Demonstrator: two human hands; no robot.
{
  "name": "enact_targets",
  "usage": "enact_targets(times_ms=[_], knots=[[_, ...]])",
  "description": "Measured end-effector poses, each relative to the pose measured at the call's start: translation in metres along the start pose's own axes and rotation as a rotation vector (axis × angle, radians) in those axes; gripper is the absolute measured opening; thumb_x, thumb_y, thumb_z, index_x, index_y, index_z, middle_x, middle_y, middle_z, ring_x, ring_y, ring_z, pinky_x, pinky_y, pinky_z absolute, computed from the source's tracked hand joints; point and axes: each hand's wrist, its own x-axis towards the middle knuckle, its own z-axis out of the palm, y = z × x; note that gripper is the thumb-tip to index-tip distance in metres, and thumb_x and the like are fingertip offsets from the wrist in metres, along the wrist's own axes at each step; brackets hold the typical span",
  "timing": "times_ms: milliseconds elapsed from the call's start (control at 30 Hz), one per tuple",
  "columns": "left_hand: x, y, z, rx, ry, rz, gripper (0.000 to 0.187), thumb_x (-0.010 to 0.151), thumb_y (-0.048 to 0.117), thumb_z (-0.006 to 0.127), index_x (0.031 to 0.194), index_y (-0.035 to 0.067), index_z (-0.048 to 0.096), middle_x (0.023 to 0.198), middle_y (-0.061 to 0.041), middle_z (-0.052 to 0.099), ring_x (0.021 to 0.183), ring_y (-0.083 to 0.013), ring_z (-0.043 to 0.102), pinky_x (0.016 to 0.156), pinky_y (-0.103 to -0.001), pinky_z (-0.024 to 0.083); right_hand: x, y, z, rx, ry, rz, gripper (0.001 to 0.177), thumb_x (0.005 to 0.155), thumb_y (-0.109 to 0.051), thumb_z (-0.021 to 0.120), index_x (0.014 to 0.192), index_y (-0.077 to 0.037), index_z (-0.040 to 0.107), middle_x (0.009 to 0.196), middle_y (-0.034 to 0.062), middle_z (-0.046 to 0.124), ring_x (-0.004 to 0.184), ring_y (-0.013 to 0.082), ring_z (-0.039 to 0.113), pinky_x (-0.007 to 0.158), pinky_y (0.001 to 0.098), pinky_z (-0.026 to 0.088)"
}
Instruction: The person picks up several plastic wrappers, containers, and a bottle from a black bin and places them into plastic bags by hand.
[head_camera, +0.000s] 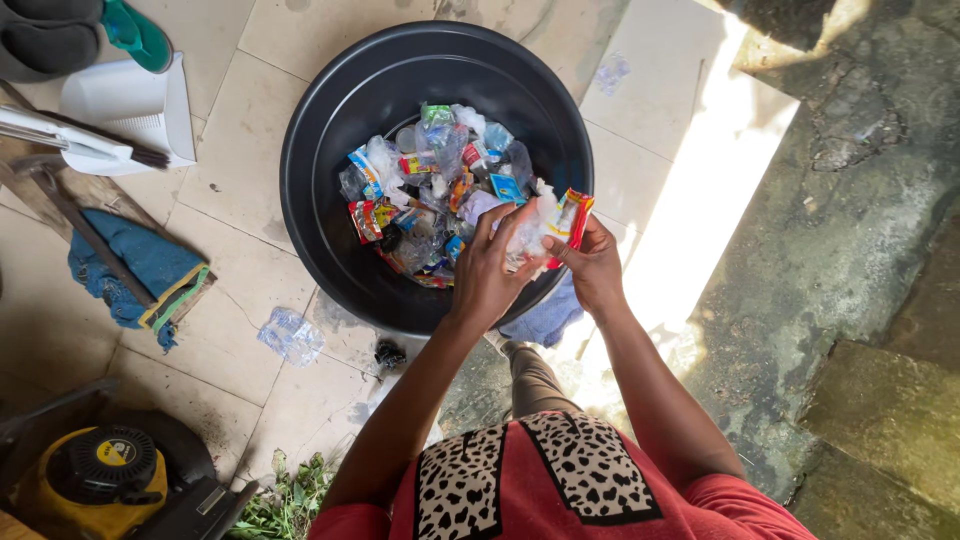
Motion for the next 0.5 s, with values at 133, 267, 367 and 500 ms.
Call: enact_targets(times_ms=[133,267,367,500], knots=[[-0.039,0.008,0.006,-0.149,0.072,0.025,0.051,0.081,0.01,0.086,0.128,0.006,0.066,0.119,-0.012,0.071,0.109,-0.0279,0.072,0.091,-0.035,0.056,-0.049,-0.025,-0.004,-0.041,-0.054,-0.035,0.035,0.092,0.002,0.077,0.125,-0.004,0.067,0.111,0.0044,0.075,0.099,0.0107,0.068,0.089,0.0284,0.055],[-0.09,0.012,0.023,-0.487,0.084,0.007,0.04,0.087,0.006,0.082,0.123,-0.003,0.066,0.115,-0.011,0.072,0.104,-0.0178,0.07,0.09,-0.031,0.057,-0.111,-0.05,-0.006,0.023,-0.122,-0.09,0.026,0.097,-0.002,0.075,0.122,-0.002,0.068,0.111,0.0052,0.075,0.099,0.0114,0.069,0.093,0.0296,0.056],[-0.132,0.017,0.031,-0.955,-0.028,-0.072,0.031,0.092,0.007,0.078,0.12,-0.002,0.068,0.114,-0.007,0.075,0.102,-0.0103,0.07,0.091,-0.026,0.057,-0.17,-0.059,-0.007,0.045,-0.113,-0.079,0.029,0.093,-0.002,0.074,0.121,-0.003,0.069,0.111,0.0051,0.076,0.099,0.0114,0.07,0.092,0.0296,0.056],[-0.2,0.04,0.025,-1.001,-0.043,-0.209,0.031,0.09,0.009,0.079,0.119,0.001,0.072,0.104,-0.004,0.076,0.083,-0.0085,0.066,0.066,-0.023,0.049,-0.249,-0.059,-0.029,0.084,-0.074,-0.103,0.03,0.092,0.001,0.074,0.121,-0.003,0.069,0.11,0.0058,0.076,0.097,0.0133,0.07,0.091,0.0313,0.057]])
